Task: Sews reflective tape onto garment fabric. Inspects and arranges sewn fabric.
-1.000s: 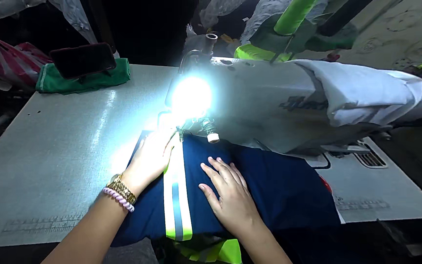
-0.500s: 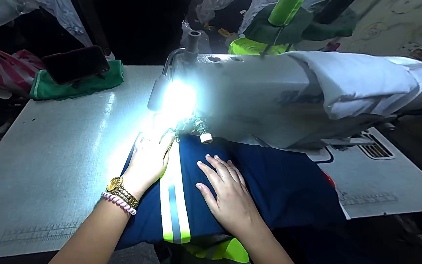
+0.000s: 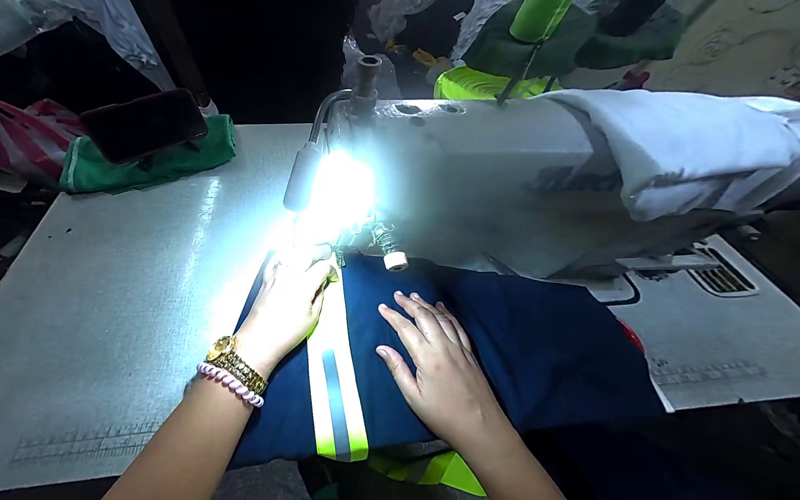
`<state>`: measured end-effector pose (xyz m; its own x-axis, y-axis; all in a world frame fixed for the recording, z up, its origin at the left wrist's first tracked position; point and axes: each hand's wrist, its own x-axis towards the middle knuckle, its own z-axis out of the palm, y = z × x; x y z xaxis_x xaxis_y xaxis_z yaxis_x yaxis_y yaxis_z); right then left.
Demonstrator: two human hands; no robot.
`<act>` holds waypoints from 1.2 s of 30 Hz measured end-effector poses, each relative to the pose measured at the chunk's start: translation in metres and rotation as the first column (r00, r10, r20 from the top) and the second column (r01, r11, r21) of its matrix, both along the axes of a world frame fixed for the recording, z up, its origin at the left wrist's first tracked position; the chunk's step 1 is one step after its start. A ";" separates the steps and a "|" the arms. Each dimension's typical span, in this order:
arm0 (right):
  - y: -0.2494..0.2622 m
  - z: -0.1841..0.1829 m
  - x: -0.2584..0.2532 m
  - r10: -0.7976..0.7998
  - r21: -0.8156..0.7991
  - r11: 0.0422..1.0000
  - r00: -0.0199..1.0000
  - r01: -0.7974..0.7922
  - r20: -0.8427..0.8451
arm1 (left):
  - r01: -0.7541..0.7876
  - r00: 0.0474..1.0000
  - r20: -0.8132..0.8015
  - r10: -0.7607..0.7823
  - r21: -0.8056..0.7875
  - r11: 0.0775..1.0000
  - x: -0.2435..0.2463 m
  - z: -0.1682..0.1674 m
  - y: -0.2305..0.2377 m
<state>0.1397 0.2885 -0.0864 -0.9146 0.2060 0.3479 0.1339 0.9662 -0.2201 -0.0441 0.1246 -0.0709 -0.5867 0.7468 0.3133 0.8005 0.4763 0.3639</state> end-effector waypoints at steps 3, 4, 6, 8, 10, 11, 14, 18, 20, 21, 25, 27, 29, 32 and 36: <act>0.000 0.000 0.000 0.000 0.006 1.000 1.000 0.000 0.005 | -0.054 0.999 -0.001 0.054 -0.002 0.999 0.000 -0.006 -0.001; 0.000 0.001 0.000 -0.001 0.006 1.000 1.000 0.001 0.005 | -0.068 0.997 0.029 0.068 -0.014 0.998 0.000 -0.005 -0.001; 0.000 0.001 -0.001 -0.001 0.005 1.000 1.000 0.001 -0.002 | -0.080 0.993 0.081 0.080 -0.005 0.997 -0.002 0.001 0.003; 0.000 0.001 -0.001 -0.002 0.002 1.000 1.000 0.002 0.000 | -0.120 0.988 0.095 0.120 0.000 0.993 -0.002 0.014 0.010; 0.000 0.001 -0.001 -0.005 0.006 1.000 1.000 0.005 0.006 | -0.182 0.980 0.072 0.185 -0.043 0.982 -0.001 0.026 0.020; 0.000 0.001 -0.001 -0.006 0.005 1.000 1.000 0.006 0.007 | -0.208 0.975 0.071 0.212 -0.060 0.976 -0.001 0.028 0.024; 0.001 0.002 -0.002 -0.006 0.005 1.000 1.000 0.006 0.003 | -0.234 0.969 0.068 0.238 -0.056 0.971 -0.001 0.022 0.029; 0.000 0.002 -0.001 -0.008 -0.007 1.000 1.000 0.008 0.001 | -0.299 0.937 0.175 0.304 -0.054 0.953 0.006 0.018 0.031; 0.000 0.001 -0.002 -0.009 -0.005 1.000 1.000 0.009 -0.009 | -0.322 0.925 0.193 0.326 -0.052 0.945 0.007 0.018 0.032; -0.001 0.001 -0.001 -0.010 -0.004 1.000 1.000 0.010 -0.009 | -0.321 0.927 0.188 0.324 -0.047 0.946 0.007 0.016 0.032; 0.000 0.001 -0.001 -0.011 -0.004 1.000 1.000 0.011 0.002 | -0.275 0.954 0.136 0.268 0.037 0.961 0.004 0.007 0.029; 0.000 0.001 -0.002 -0.011 0.001 1.000 1.000 0.011 0.001 | -0.239 0.964 0.139 0.227 0.079 0.968 0.001 0.002 0.027; -0.001 0.001 -0.001 -0.012 -0.003 1.000 1.000 0.012 0.001 | -0.205 0.970 0.154 0.190 0.090 0.975 0.000 -0.001 0.024; -0.001 0.002 -0.001 -0.012 -0.005 1.000 1.000 0.012 0.003 | -0.184 0.973 0.158 0.167 0.098 0.978 -0.002 -0.003 0.021; 0.000 0.001 -0.001 -0.007 -0.006 1.000 1.000 0.007 -0.005 | -0.274 0.957 0.111 0.269 0.030 0.961 -0.002 0.000 0.020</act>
